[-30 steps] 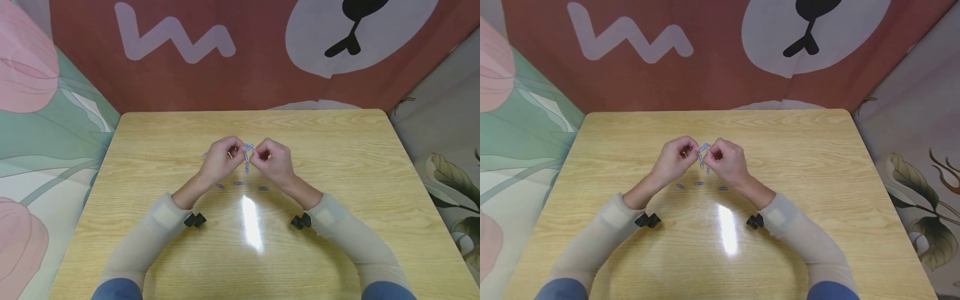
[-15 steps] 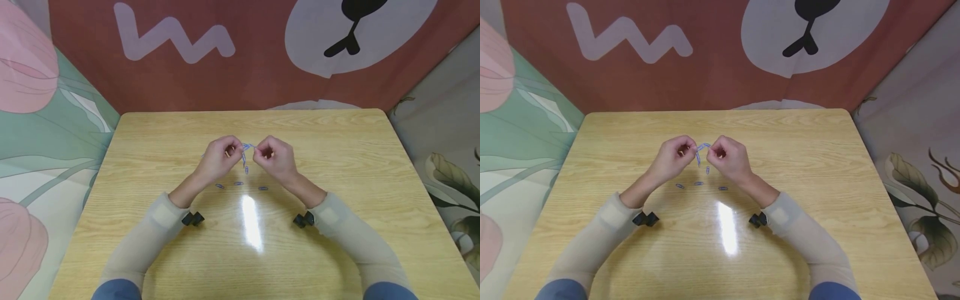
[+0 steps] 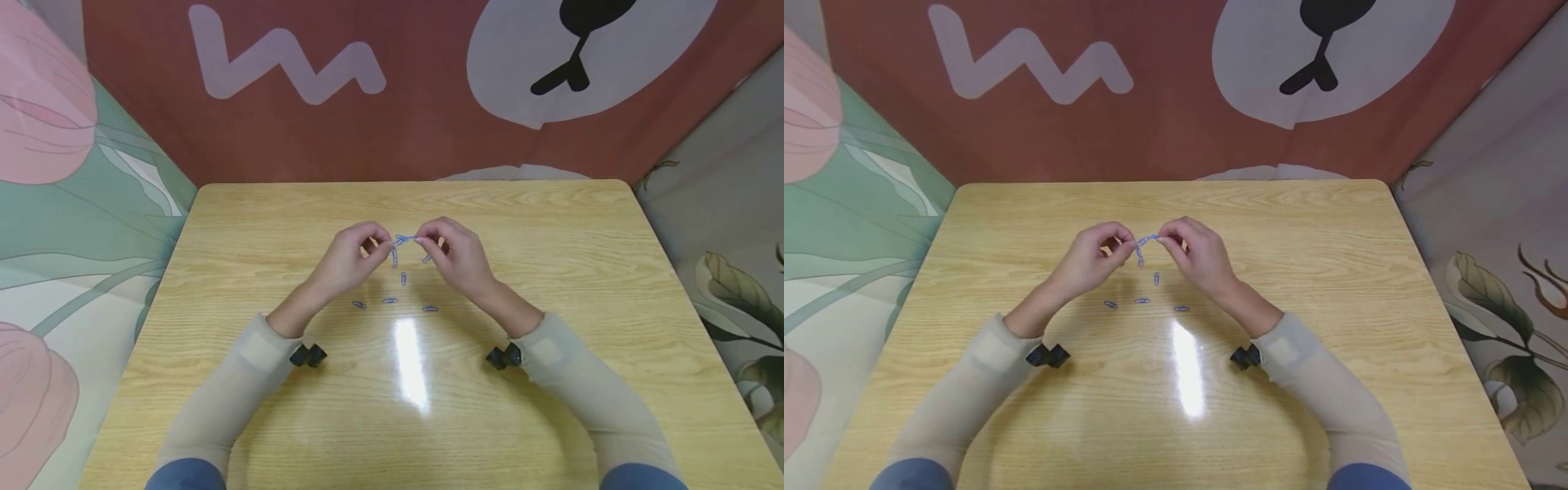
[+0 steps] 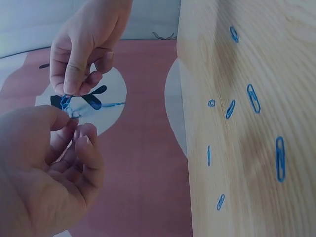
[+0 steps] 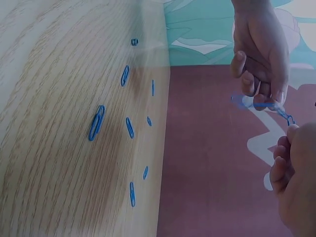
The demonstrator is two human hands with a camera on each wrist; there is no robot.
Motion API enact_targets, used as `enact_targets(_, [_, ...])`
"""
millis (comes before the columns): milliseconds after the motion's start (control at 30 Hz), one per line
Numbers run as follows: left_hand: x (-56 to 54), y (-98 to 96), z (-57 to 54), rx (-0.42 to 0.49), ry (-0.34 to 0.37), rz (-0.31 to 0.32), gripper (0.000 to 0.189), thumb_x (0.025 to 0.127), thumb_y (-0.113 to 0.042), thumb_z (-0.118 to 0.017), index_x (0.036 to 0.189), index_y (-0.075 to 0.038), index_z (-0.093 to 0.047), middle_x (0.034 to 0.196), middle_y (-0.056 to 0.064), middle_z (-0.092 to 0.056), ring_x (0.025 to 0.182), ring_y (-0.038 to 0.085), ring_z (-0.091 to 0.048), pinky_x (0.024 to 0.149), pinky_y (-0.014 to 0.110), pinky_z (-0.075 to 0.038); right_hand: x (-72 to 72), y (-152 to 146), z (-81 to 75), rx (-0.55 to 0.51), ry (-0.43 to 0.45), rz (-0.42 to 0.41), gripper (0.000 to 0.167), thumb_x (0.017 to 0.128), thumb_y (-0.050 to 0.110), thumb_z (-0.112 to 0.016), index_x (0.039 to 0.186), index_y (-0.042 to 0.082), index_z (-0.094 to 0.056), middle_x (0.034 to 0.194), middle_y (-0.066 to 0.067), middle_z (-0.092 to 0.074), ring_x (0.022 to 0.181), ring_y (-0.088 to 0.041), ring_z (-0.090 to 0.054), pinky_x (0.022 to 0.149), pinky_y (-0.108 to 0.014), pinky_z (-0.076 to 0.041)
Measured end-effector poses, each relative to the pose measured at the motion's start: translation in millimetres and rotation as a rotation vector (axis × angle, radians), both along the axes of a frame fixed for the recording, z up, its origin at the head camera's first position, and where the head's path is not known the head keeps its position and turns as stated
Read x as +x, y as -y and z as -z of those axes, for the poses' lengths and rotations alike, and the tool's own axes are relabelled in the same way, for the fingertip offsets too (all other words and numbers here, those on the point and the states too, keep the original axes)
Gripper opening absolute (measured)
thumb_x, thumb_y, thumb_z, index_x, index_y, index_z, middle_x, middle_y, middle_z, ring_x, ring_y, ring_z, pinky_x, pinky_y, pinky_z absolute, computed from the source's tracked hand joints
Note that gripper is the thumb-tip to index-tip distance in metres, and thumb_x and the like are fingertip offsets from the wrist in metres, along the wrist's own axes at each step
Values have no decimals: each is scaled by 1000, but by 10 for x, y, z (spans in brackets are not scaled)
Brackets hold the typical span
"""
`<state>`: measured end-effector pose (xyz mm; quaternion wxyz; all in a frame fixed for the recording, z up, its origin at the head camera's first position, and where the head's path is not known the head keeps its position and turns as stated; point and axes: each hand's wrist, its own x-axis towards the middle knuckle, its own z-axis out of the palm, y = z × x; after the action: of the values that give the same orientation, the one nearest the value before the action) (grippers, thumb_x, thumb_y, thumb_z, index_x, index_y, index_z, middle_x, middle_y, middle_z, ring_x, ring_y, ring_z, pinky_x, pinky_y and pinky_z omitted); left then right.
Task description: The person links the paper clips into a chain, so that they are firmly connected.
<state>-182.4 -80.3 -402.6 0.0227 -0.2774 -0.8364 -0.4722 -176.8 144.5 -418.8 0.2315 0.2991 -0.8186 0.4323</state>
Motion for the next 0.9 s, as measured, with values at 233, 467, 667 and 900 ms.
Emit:
enact_targets(233, [12, -6, -16, 38, 5, -19, 10, 97, -10, -68, 105, -4, -66, 96, 6, -65, 76, 17, -62, 67, 32, -54, 1, 28, -7, 13, -9, -18, 8, 91, -2, -74, 96, 2, -69, 81, -7, -66, 66, -12, -52, 53, -23, -44])
enact_targets(467, [-5, -38, -14, 103, -63, 8, 13, 93, -6, -72, 105, -2, -69, 99, 7, -66, 74, 15, -63, 63, 33, -55, -2, 37, -6, 6, -16, -22, 7, 92, 0, -73, 96, 2, -69, 81, -6, -66, 65, -11, -51, 53, -24, -44])
enact_targets(667, [-17, -68, -14, 132, -116, 24, 7, 93, -4, -73, 99, -2, -72, 96, 7, -67, 76, 16, -61, 68, 39, -57, -3, 53, -24, 3, -22, -32, 7, 92, -2, -73, 96, 2, -68, 83, -6, -68, 66, -12, -52, 53, -24, -44])
enact_targets(900, [-10, -82, -24, 114, -125, 5, 4, 93, -5, -74, 95, -2, -73, 93, 6, -67, 76, 16, -61, 70, 36, -56, 19, 67, -42, -17, 8, -48, 5, 93, -2, -72, 95, 1, -68, 81, -6, -65, 67, -11, -51, 54, -22, -43])
